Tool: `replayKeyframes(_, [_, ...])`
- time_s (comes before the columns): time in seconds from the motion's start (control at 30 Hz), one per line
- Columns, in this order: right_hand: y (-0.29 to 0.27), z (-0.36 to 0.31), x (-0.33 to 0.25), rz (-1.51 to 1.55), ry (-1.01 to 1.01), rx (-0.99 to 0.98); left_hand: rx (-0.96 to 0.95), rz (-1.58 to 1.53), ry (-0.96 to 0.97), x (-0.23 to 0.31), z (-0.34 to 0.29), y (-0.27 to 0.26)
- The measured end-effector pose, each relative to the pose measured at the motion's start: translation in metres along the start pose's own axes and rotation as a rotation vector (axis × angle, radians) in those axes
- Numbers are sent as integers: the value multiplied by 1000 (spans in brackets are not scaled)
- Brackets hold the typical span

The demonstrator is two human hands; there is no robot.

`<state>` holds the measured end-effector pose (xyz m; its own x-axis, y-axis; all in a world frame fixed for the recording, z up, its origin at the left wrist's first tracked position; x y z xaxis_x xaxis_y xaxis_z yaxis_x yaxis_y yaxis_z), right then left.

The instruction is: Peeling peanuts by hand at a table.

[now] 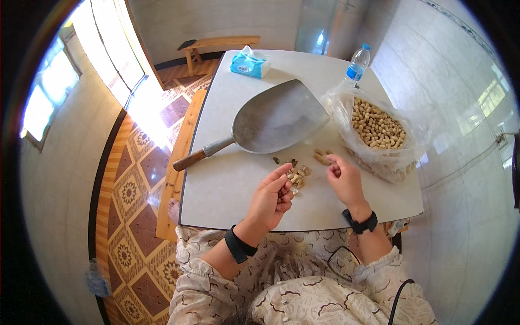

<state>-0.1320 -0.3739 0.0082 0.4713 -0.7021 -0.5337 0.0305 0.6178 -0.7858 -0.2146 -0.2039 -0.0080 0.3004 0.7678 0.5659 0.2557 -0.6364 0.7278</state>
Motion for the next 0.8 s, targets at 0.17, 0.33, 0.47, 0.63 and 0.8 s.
replayKeyframes(0.17, [9, -8, -15, 247, 78, 35, -73, 12, -50, -5, 2, 5])
replayKeyframes(0.33, [10, -10, -23, 258, 111, -59, 106, -42, -44, 0, 9, -9])
replayKeyframes(0.47, [26, -12, -37, 102, -62, -169, 86, -44, -25, 2, 8, -11])
replayKeyframes(0.63, [33, -11, -31, -74, -200, -205, 63, 3, -90, -1, 5, -10])
replayKeyframes(0.8, [20, -17, -32, 339, 138, -148, 22, 66, -58, -2, 2, -8])
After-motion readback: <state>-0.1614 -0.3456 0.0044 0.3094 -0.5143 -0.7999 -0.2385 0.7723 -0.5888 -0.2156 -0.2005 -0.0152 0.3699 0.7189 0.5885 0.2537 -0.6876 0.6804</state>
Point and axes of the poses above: each hand's wrist, its own z-axis towards the middle knuckle, its own y-axis out of the palm, x = y × z, the point moved 4 cm from there along z, towards the middle knuckle, and after that the axes turned 2 degrees about z, right-handed, at the moved point
